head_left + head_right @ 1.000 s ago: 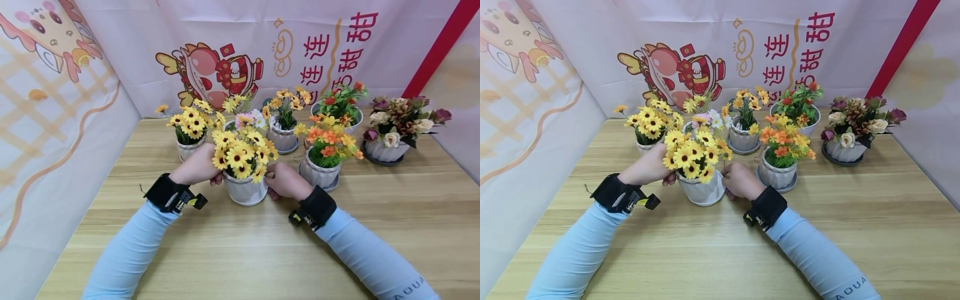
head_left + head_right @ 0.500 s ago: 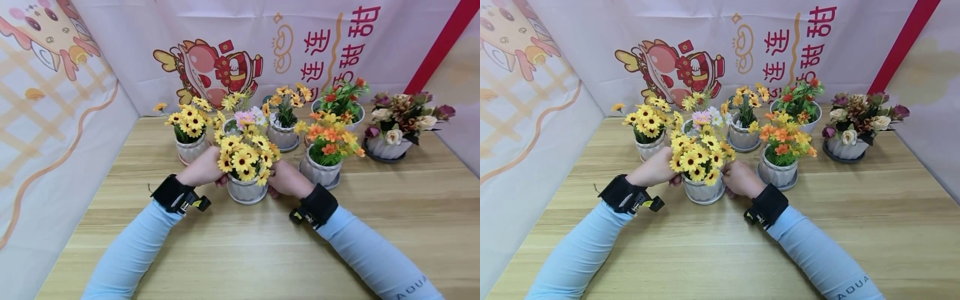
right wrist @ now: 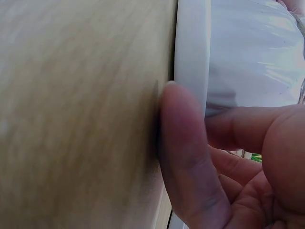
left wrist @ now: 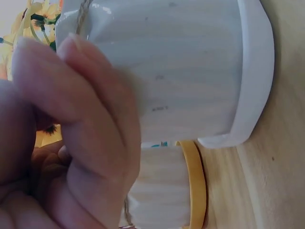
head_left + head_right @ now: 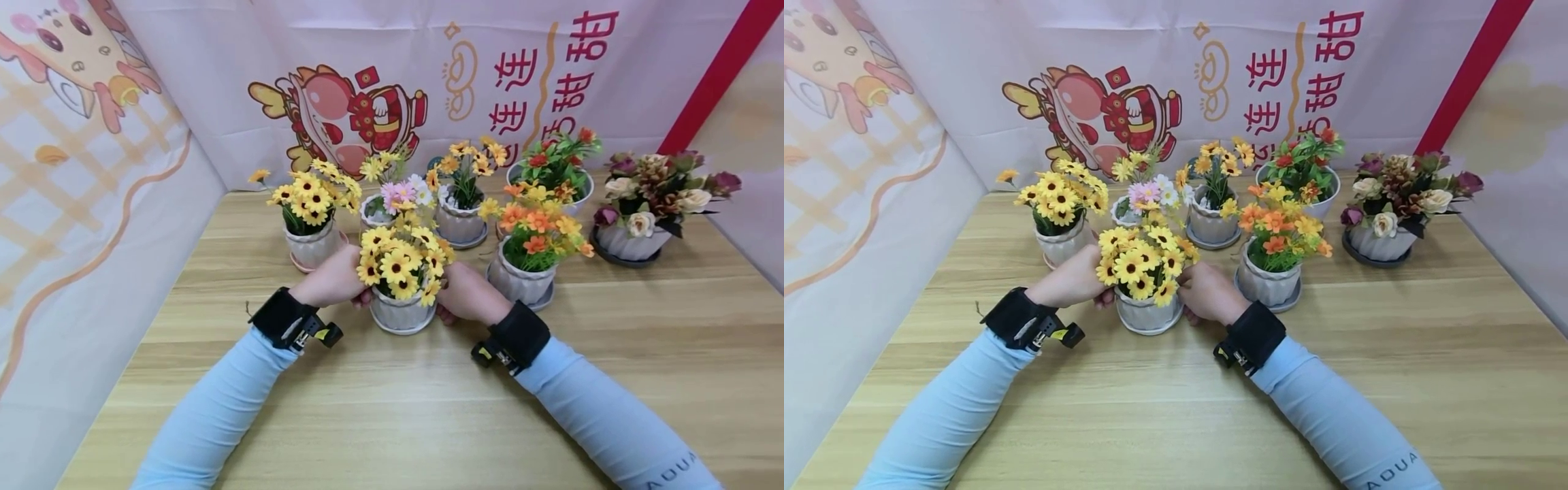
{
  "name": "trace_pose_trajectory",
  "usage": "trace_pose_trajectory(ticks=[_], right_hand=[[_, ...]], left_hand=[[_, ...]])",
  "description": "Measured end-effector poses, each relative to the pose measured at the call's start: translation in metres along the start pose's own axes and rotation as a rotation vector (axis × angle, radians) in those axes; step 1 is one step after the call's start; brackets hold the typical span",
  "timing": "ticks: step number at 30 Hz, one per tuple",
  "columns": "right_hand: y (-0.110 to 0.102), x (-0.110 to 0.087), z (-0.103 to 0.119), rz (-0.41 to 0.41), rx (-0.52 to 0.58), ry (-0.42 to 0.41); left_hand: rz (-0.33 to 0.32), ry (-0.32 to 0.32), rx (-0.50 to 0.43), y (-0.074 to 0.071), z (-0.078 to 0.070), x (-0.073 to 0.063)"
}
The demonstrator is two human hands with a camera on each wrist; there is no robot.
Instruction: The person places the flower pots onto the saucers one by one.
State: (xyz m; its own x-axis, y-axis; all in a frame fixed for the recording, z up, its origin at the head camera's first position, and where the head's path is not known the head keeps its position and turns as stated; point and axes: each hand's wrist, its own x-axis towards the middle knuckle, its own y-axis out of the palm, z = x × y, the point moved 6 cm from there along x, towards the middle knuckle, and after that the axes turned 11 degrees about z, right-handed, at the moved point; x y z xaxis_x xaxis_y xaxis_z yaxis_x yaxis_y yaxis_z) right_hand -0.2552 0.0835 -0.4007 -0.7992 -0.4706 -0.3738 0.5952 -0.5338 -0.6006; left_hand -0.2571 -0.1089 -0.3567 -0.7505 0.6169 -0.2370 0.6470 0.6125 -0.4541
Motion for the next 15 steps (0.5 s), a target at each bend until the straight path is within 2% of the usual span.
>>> trace_pose_trajectory(ticks=[8, 12, 15], right_hand=[[0.002, 0.0, 0.001, -0.008, 0.001, -0.019], [0.003, -0.001, 0.004, -0.014, -0.013, -0.024], [0.002, -0.006, 0.009, -0.033, -0.079, -0.041]], left_hand=[[0.011, -0.001, -0.006, -0.001, 0.005, 0.0], [0.031, -0.043, 0.007, -0.004, 0.009, -0.003], [0.058, -0.081, 0.08, -0.01, 0.014, -0.011]])
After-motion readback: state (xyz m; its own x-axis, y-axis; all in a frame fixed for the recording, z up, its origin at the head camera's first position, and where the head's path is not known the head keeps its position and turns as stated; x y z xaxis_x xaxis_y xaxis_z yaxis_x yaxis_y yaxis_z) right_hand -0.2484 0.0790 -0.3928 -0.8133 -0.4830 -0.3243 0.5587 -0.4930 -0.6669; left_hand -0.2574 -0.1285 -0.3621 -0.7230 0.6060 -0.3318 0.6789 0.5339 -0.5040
